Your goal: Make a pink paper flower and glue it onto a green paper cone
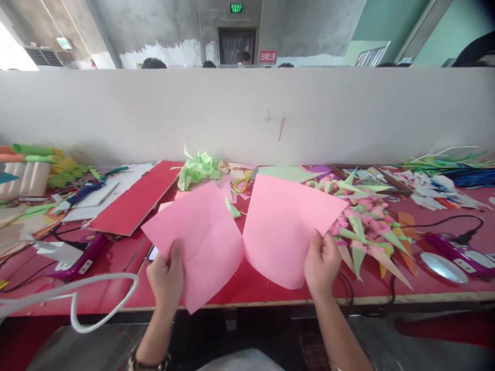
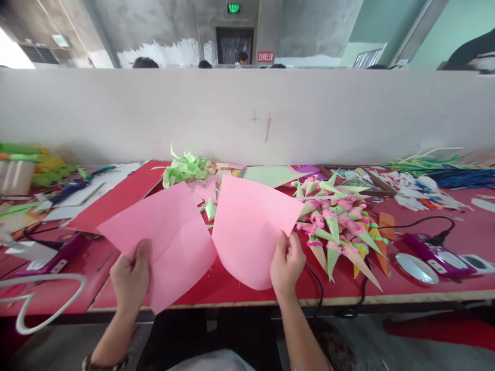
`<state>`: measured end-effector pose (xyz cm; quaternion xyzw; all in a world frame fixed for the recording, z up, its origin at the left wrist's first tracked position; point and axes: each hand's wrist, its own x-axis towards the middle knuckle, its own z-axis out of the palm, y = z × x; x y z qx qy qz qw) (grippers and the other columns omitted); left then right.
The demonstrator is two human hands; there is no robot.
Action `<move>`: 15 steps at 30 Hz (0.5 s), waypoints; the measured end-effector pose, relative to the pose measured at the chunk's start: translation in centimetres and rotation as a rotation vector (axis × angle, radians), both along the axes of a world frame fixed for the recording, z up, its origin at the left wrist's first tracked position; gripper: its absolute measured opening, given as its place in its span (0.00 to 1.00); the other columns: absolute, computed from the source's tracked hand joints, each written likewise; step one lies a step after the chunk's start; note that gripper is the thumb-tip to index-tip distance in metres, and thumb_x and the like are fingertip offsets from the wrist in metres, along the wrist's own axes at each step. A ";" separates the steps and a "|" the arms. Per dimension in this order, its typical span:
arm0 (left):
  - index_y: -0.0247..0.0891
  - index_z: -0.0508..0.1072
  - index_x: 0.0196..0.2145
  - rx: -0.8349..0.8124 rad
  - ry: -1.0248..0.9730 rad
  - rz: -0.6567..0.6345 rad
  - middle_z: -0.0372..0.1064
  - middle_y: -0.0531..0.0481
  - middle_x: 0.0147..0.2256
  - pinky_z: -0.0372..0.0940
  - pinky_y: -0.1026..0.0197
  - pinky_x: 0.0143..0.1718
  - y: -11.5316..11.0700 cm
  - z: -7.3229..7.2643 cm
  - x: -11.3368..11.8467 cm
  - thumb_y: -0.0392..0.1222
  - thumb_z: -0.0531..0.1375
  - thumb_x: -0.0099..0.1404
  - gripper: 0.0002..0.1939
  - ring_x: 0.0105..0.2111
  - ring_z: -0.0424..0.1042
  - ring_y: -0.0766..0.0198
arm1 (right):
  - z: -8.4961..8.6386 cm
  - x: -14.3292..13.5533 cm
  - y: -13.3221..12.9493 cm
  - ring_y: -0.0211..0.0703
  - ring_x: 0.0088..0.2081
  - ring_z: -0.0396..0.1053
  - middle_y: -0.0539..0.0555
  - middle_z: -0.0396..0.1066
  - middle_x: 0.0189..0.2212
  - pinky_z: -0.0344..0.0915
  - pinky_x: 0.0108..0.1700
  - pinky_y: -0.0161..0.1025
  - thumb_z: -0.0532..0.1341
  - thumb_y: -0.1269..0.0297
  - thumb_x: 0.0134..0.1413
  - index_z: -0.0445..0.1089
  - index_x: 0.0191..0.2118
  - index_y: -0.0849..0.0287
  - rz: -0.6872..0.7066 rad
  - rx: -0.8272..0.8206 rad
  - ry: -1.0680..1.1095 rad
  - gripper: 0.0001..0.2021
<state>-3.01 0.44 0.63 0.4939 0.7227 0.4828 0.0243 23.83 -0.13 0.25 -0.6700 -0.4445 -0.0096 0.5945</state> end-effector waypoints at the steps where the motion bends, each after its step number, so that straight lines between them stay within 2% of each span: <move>1: 0.36 0.57 0.14 0.002 0.011 -0.017 0.49 0.57 0.11 0.48 0.67 0.16 0.5 0.0 0.0 0.51 0.51 0.55 0.20 0.15 0.53 0.70 | 0.1 0.0 0.3 0.35 0.19 0.53 0.46 0.56 0.14 0.51 0.24 0.33 0.50 0.59 0.54 0.58 0.22 0.59 -0.012 0.011 -0.039 0.13; 4: 0.36 0.57 0.15 0.003 0.029 -0.070 0.47 0.58 0.13 0.47 0.67 0.17 1.5 -0.2 -0.7 0.50 0.51 0.56 0.19 0.16 0.51 0.72 | -0.2 0.8 0.9 0.34 0.18 0.51 0.46 0.53 0.13 0.49 0.23 0.33 0.51 0.60 0.53 0.55 0.20 0.58 -0.034 0.022 -0.108 0.14; 6: 0.36 0.57 0.16 0.011 0.034 -0.064 0.47 0.58 0.13 0.47 0.68 0.18 1.7 -0.3 -1.7 0.50 0.51 0.56 0.18 0.16 0.50 0.72 | -0.6 2.3 1.1 0.35 0.18 0.50 0.45 0.52 0.13 0.48 0.23 0.34 0.51 0.60 0.53 0.54 0.19 0.58 -0.087 0.027 -0.114 0.14; 8: 0.36 0.56 0.15 0.021 0.033 0.010 0.46 0.58 0.13 0.47 0.67 0.18 1.7 -0.1 -3.1 0.49 0.52 0.56 0.18 0.16 0.50 0.71 | -0.8 4.5 0.9 0.36 0.18 0.51 0.46 0.52 0.14 0.49 0.23 0.35 0.52 0.61 0.51 0.53 0.19 0.57 -0.193 0.052 -0.110 0.13; 11: 0.37 0.55 0.14 0.044 -0.008 0.147 0.47 0.57 0.12 0.45 0.66 0.17 1.8 0.9 -4.8 0.46 0.53 0.55 0.17 0.16 0.50 0.70 | -0.6 8.1 0.1 0.37 0.19 0.50 0.46 0.50 0.14 0.48 0.22 0.36 0.53 0.63 0.49 0.51 0.18 0.56 -0.355 0.134 -0.117 0.13; 13: 0.38 0.59 0.16 0.109 -0.135 0.138 0.51 0.56 0.14 0.45 0.65 0.17 2.2 1.8 -5.4 0.42 0.54 0.54 0.12 0.17 0.52 0.67 | 0.0 9.4 -0.7 0.37 0.19 0.49 0.46 0.49 0.14 0.47 0.22 0.36 0.50 0.65 0.50 0.50 0.18 0.55 -0.395 0.176 -0.114 0.12; 15: 0.38 0.61 0.17 0.204 -0.336 0.037 0.52 0.55 0.16 0.46 0.65 0.18 3.4 2.7 -5.1 0.39 0.55 0.53 0.10 0.19 0.53 0.67 | 0.5 9.3 -1.6 0.38 0.19 0.50 0.46 0.49 0.15 0.47 0.22 0.37 0.50 0.65 0.51 0.49 0.18 0.54 -0.465 0.278 -0.177 0.13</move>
